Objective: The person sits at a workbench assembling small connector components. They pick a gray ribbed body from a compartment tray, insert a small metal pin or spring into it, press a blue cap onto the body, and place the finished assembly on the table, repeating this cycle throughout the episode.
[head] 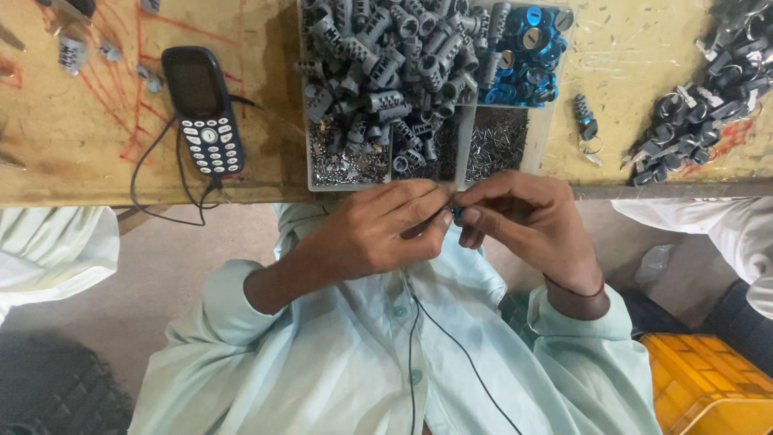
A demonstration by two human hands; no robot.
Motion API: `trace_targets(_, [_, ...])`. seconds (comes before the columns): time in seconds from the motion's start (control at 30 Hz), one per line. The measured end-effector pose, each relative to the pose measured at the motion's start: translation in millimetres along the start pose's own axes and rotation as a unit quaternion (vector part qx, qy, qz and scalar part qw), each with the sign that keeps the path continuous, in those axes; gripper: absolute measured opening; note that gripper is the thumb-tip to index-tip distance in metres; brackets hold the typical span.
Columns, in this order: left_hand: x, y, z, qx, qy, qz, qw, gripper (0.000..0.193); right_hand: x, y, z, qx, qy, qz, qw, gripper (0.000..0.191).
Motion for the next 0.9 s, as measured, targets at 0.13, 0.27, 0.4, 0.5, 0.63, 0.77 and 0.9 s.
trace_targets(0.13, [-0.7, -0.5, -0.1, 0.003, -0.004, 0.042, 0.999, 0.014, -5.7, 2.2, -5.7, -0.011, 0.059, 0.046, 0.997, 0.017])
trace_targets(0.27, [-1.2, 0.1, 2.0, 0.003, -0.016, 0.05, 0.999, 0.015, -9.3, -5.4, -4.3, 0.012, 0.023, 0.042, 0.999, 0.016])
trace_targets(0.4, [-0.5, 4.9, 7.2, 0.0, -0.022, 0.039, 0.999, 0.014, -6.7, -10.2, 8.0, 0.034, 0.002, 0.104, 0.994, 0.013])
trace_targets(0.5, [-0.3, 6.2, 12.0, -0.024, -0.033, 0.009, 0.999, 0.022, -11.3, -4.6, 14.9, 0.111, -0.046, 0.074, 0.99, 0.022])
trace_targets(0.63, [-8.1, -7.3, 11.4, -0.108, 0.187, -0.259, 0.941, 0.036, -28.5, -8.1, 9.3, 0.147, 0.008, 0.174, 0.974, 0.025])
trace_targets(0.77, [-21.1, -19.0, 3.5, -0.138, 0.184, -0.139, 0.963, 0.05, -44.8, -36.7, 5.3, 0.033, 0.009, 0.269, 0.962, 0.025])
trace_targets(0.9, [-28.0, -24.7, 1.0, -0.121, 0.152, -0.095, 0.976, 0.051, -23.5, -30.6, -1.3, 0.037, 0.012, 0.2, 0.979, 0.031])
Point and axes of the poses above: each hand's wrist, its own z-axis towards the middle knuckle, its own y-axis out of the back of the hand, x = y × z, the point moved 2 cm from there along z, towards the middle knuckle, and after that the axes turned 3 degrees about -y, right-handed, at the moved point
